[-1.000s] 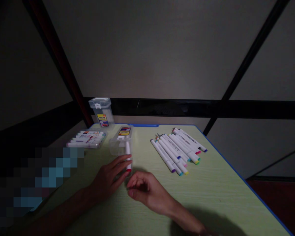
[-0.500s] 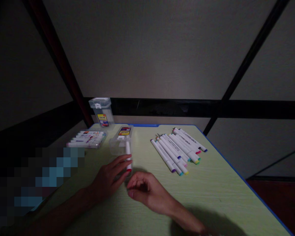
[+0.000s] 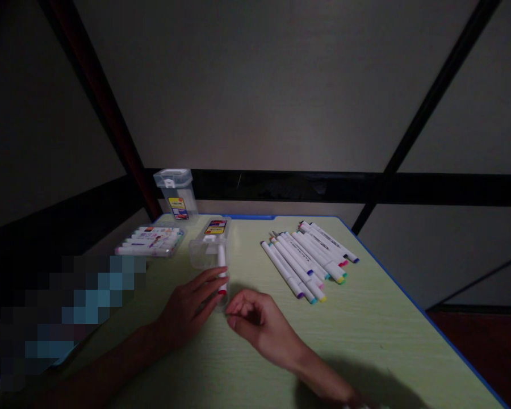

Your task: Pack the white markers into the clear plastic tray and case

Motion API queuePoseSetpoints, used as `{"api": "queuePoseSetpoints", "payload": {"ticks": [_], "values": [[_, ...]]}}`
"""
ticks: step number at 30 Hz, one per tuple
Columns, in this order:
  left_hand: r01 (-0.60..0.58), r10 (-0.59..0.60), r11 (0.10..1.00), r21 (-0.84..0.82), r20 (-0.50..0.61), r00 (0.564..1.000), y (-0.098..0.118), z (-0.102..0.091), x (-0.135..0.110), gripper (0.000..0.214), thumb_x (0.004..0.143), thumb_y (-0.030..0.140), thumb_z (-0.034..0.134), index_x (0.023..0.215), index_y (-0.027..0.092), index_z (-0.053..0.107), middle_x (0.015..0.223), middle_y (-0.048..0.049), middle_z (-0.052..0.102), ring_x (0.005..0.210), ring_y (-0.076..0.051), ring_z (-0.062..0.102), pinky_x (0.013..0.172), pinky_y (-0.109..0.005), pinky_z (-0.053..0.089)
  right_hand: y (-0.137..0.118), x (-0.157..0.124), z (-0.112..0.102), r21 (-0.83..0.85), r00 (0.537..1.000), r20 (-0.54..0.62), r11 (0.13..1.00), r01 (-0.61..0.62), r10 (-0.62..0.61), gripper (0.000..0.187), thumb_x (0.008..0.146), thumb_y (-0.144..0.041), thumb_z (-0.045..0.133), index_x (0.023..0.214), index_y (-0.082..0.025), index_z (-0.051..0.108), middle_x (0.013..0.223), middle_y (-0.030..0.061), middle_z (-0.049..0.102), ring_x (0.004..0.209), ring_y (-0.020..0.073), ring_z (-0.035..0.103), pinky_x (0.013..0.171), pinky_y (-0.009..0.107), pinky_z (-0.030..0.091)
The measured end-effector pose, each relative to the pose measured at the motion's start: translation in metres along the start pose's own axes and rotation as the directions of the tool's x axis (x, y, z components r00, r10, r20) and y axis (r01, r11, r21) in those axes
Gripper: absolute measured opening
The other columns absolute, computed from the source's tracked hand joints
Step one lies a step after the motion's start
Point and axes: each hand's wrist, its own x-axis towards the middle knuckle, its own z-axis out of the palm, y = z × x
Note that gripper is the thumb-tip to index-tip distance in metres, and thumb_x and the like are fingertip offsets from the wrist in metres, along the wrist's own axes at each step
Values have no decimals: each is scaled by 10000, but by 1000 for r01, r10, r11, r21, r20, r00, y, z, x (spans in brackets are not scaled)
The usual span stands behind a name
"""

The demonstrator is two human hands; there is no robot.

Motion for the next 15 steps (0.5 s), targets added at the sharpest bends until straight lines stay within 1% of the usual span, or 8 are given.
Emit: {"api": "queuePoseSetpoints", "payload": {"ticks": [4,7,11,15], "values": [[10,-12,1000,-24,-55,998,0,0,1,238,887,143,393,1074,151,541,1180,-102,561,1039,-158,570,883,-277,486,0,0,0,-51,999,-37,999,2,-4,266,751,-414,605,730,-173,495,567,-58,391,515,84,328,464,222,242],[26,-29,999,-44,-79,996,-1,1,1,233,890,141,395,1071,144,542,1172,-105,560,1052,-161,557,897,-284,477,0,-1,3,-132,999,-39,991,9,-14,217,771,-365,573,719,-170,491,573,-53,391,522,89,339,470,223,257],[72,-78,995,-73,-85,993,-2,2,1,237,884,131,404,1075,147,544,1155,-105,540,998,-161,571,863,-285,488,-3,-6,7,-296,999,-21,954,39,-48,134,797,-264,516,703,-172,488,584,-41,409,530,98,367,478,224,283],[100,-110,991,-93,-106,988,-4,3,1,251,879,121,401,1079,150,549,1127,-103,505,932,-151,570,819,-271,498,-5,-7,9,-402,993,-10,910,102,-116,74,793,-184,494,721,-173,506,612,-29,435,546,103,395,488,220,307]]}}
